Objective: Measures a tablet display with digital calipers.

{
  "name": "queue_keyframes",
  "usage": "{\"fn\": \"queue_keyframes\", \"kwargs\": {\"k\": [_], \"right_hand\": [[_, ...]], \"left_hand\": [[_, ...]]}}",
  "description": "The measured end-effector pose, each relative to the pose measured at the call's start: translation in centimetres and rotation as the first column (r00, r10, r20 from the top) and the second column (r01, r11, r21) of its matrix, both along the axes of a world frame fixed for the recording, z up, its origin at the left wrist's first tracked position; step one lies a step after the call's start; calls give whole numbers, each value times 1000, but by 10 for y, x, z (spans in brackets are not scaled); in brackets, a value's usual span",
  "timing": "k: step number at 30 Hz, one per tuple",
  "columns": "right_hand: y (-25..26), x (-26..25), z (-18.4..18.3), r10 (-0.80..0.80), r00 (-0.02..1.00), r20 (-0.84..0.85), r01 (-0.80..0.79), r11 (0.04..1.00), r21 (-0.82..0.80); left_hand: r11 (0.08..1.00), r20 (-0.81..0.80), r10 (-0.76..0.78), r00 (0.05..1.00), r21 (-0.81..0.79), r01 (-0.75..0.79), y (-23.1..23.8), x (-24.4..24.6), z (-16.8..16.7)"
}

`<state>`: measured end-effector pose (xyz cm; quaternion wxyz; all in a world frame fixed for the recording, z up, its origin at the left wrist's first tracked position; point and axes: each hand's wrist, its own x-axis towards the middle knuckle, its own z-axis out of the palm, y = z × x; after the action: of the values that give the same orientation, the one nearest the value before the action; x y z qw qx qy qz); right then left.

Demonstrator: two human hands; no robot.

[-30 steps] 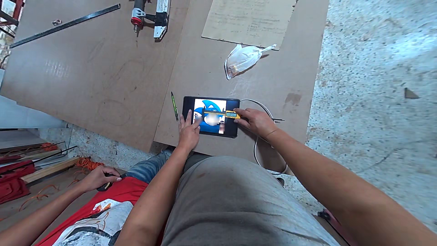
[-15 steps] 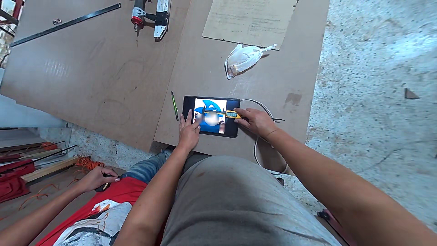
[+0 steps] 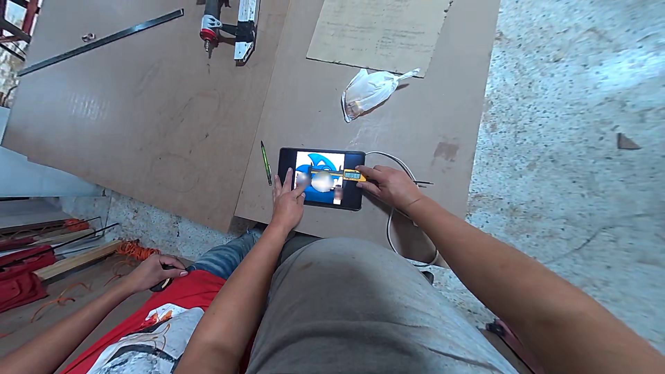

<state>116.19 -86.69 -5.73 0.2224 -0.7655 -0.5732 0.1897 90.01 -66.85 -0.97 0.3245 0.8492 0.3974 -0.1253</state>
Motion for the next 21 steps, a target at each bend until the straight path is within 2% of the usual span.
{"fn": "queue_keyframes", "kwargs": {"k": [21], "right_hand": [[1, -1, 0, -15, 1000, 12, 15, 1000, 1]], "left_hand": [[1000, -20, 4, 1000, 12, -4, 0, 0, 0]]}}
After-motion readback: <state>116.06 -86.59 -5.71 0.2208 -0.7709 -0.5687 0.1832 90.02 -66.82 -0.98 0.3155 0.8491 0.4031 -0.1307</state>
